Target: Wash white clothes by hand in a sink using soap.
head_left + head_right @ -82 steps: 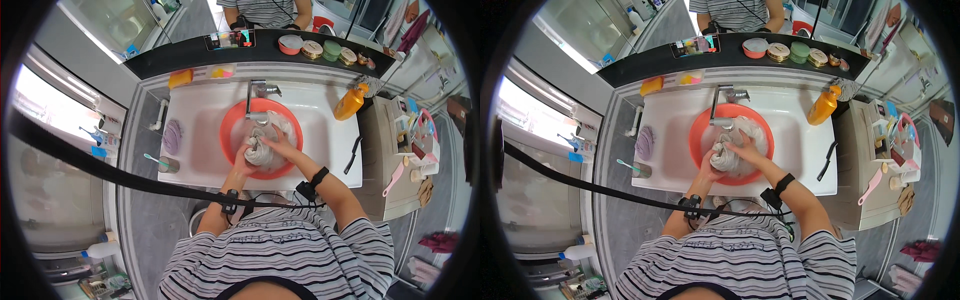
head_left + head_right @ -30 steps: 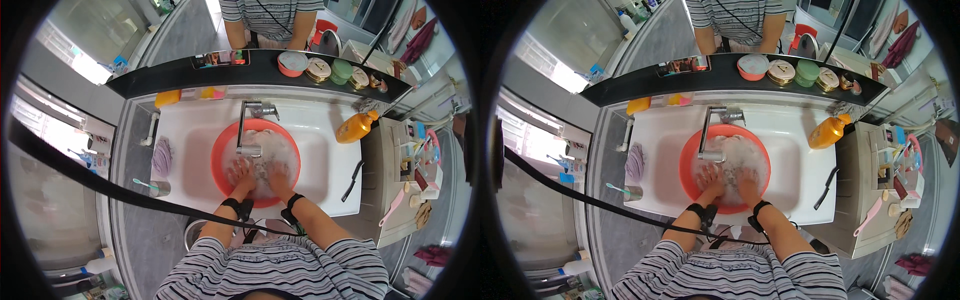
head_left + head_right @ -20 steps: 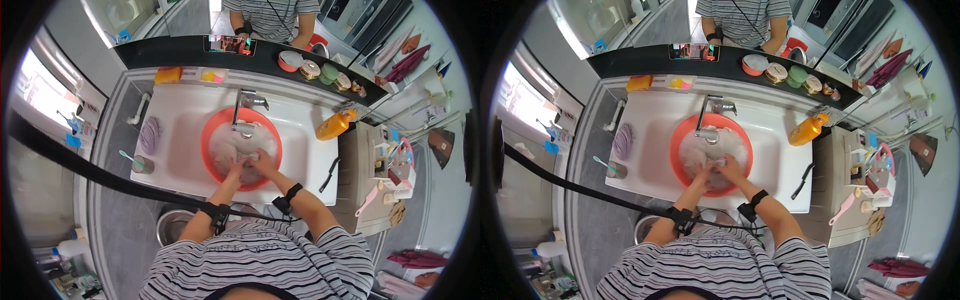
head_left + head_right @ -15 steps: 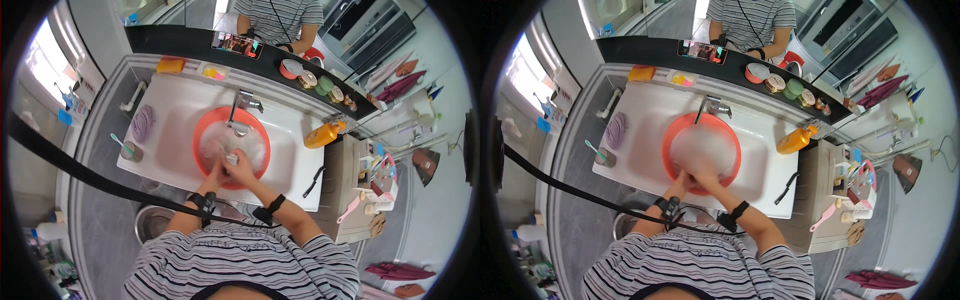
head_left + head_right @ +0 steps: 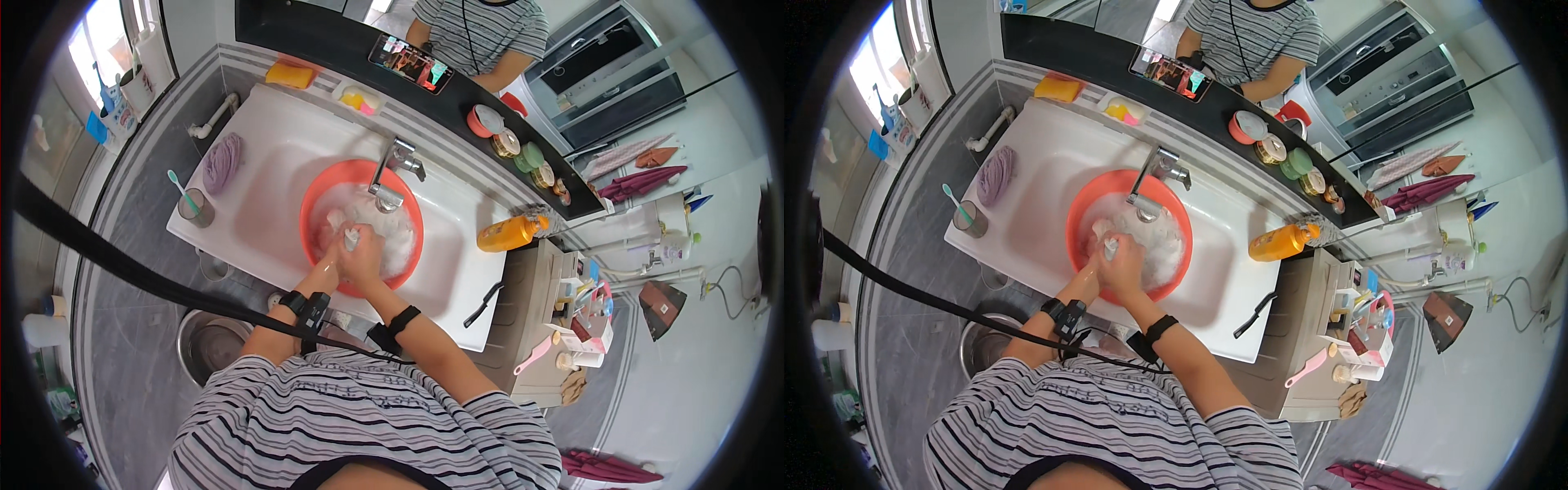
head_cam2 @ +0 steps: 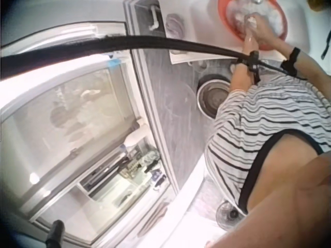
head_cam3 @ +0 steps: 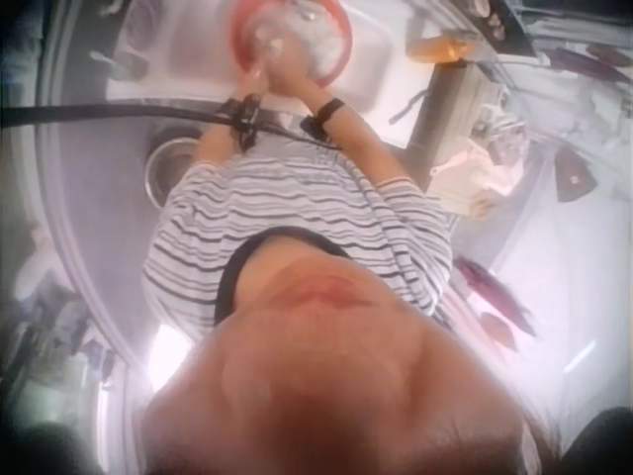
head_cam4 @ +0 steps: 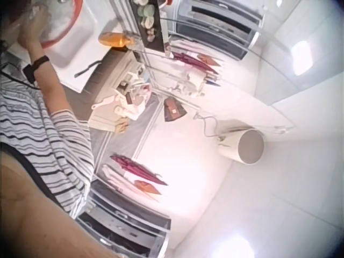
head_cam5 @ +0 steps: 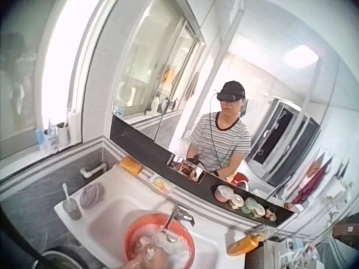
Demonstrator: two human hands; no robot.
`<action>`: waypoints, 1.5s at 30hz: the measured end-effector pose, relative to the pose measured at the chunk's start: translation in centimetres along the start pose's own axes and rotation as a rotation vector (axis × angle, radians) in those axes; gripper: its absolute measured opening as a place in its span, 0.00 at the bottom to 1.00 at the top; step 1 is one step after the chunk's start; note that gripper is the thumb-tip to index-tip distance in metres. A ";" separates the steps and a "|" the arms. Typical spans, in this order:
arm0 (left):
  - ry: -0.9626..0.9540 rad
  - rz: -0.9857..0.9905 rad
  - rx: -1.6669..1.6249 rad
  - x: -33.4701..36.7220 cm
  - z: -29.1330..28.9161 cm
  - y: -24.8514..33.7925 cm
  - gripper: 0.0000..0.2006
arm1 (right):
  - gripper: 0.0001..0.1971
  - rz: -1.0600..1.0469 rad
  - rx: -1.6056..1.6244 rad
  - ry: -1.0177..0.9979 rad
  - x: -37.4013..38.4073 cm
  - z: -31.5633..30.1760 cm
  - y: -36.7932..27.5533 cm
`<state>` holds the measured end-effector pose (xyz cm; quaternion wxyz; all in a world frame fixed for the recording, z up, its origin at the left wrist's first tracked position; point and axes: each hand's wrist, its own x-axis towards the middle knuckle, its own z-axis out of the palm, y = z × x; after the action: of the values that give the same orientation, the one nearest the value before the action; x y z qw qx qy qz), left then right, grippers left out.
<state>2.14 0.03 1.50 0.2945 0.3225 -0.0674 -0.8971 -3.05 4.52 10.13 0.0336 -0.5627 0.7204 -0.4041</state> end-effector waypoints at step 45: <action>0.179 0.166 1.352 7.8 -8.2 -0.1 0.40 | 0.20 0.006 -0.472 -0.705 -1.2 5.0 15.9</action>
<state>2.36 -3.78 -9.14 0.1006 0.5021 -0.6121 -0.6025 -12.55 3.40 -3.60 0.1492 -0.6568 0.7391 -0.0106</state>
